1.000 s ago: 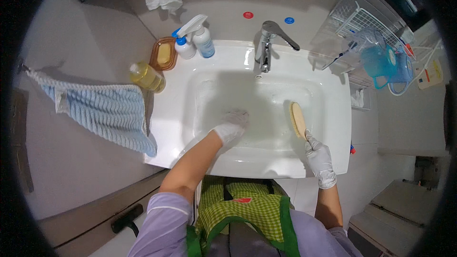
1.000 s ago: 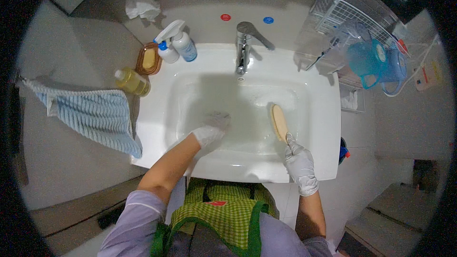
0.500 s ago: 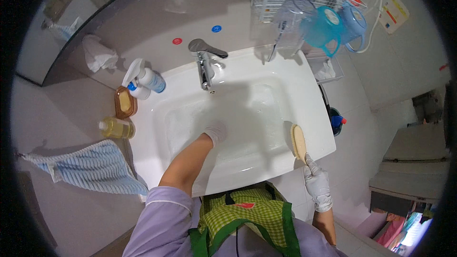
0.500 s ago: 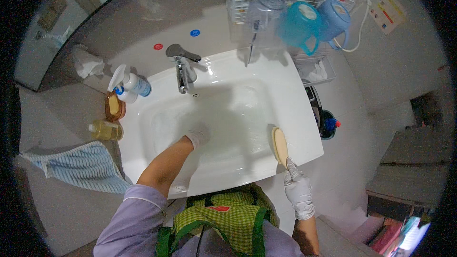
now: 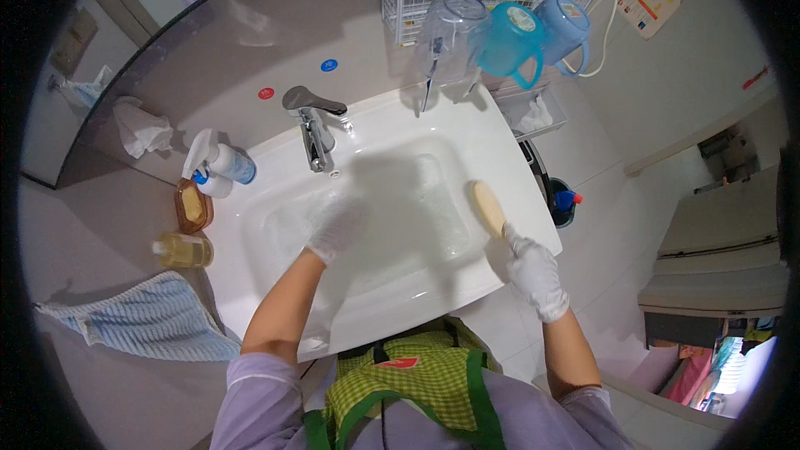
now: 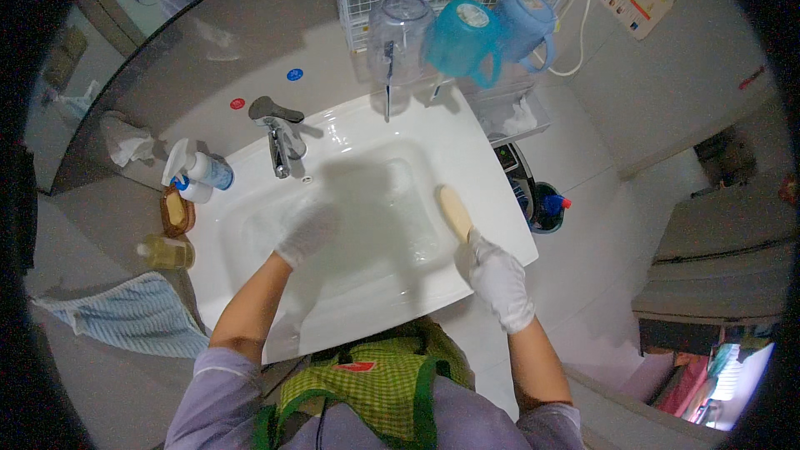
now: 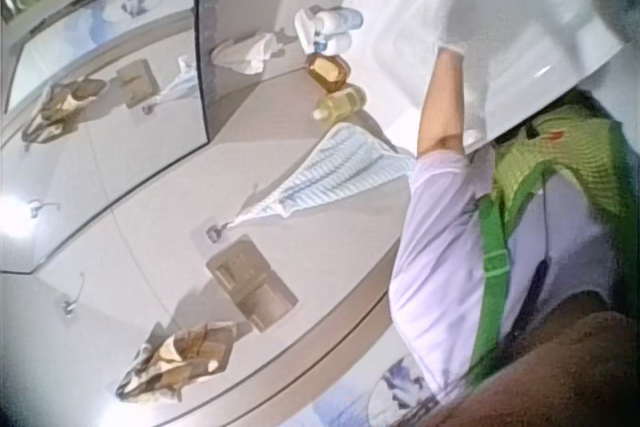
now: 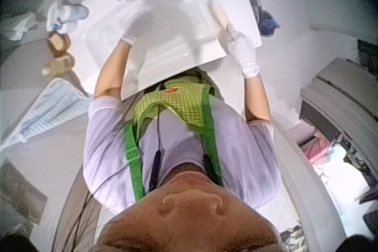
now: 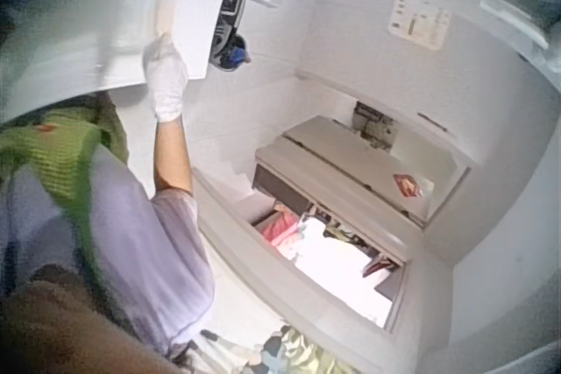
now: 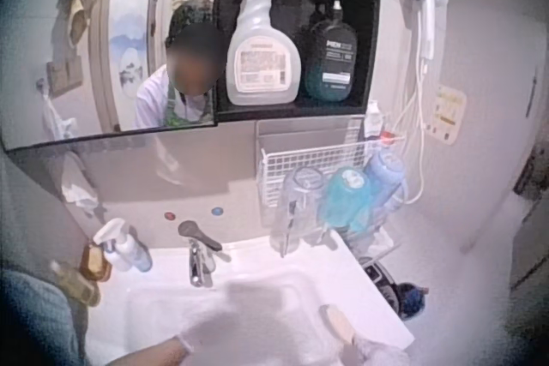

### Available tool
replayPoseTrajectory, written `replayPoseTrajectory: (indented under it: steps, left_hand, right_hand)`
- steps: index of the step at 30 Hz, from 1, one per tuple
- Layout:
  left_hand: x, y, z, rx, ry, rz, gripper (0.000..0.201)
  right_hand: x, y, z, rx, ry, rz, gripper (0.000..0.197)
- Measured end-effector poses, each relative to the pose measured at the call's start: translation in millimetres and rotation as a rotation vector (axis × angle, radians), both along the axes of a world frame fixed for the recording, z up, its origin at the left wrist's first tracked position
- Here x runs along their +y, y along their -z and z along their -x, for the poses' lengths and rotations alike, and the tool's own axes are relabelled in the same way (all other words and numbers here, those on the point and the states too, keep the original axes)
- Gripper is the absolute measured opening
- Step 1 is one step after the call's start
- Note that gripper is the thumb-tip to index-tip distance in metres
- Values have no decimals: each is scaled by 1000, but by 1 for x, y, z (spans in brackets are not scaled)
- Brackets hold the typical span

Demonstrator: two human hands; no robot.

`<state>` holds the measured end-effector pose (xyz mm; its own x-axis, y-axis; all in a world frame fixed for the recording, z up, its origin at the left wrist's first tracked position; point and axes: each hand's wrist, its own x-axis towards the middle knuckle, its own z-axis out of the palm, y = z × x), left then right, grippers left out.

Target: The person scrubs the interior of a bathroom sink with a brush and rinses it with water from the faucet. They then use a cloth to wipe down the faucet and the basin surfaces.

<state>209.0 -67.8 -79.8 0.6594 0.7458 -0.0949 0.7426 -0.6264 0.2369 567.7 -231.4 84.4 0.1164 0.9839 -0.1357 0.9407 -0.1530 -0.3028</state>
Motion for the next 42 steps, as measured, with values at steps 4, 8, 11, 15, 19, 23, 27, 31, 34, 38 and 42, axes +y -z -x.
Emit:
replayPoseTrajectory:
  steps: [4, 8, 11, 15, 19, 23, 27, 31, 34, 38, 42]
  left_hand:
    - [-54, -36, 21, -740, -459, 203, 32]
    - [-92, -67, 21, -558, -756, 247, 36]
    - [-101, -82, 21, -622, -812, 264, 43]
    - [-126, -91, 39, -425, -783, 207, 53]
    - [-153, -86, 51, 143, -775, 81, 59]
    - [-165, -83, 53, -199, -847, 253, 60]
    - [-183, -94, 56, -257, -814, 241, 59]
    - [-194, -100, 61, -216, -844, 158, 56]
    - [-193, -97, 64, -306, -818, 225, 53]
    - [-198, -96, 70, -315, -781, 176, 52]
    - [-209, -91, 80, -287, -678, 93, 53]
  right_hand:
    - [59, 14, -12, 37, 212, 58, 37]
    - [143, 34, 32, 116, 104, 79, 33]
    - [160, 59, 91, 222, -119, -202, 32]
    - [111, 72, 86, 109, -466, -191, 25]
    - [96, 67, 32, -299, -523, -26, 20]
    - [117, 85, 46, -199, -399, 138, 20]
    - [134, 127, 99, -199, -443, 239, 31]
    - [135, 170, 138, -123, -454, 353, 31]
    - [131, 194, 177, -37, -534, 360, 30]
    - [129, 186, 231, 22, -620, 350, 31]
    - [129, 161, 281, 74, -700, 401, 34]
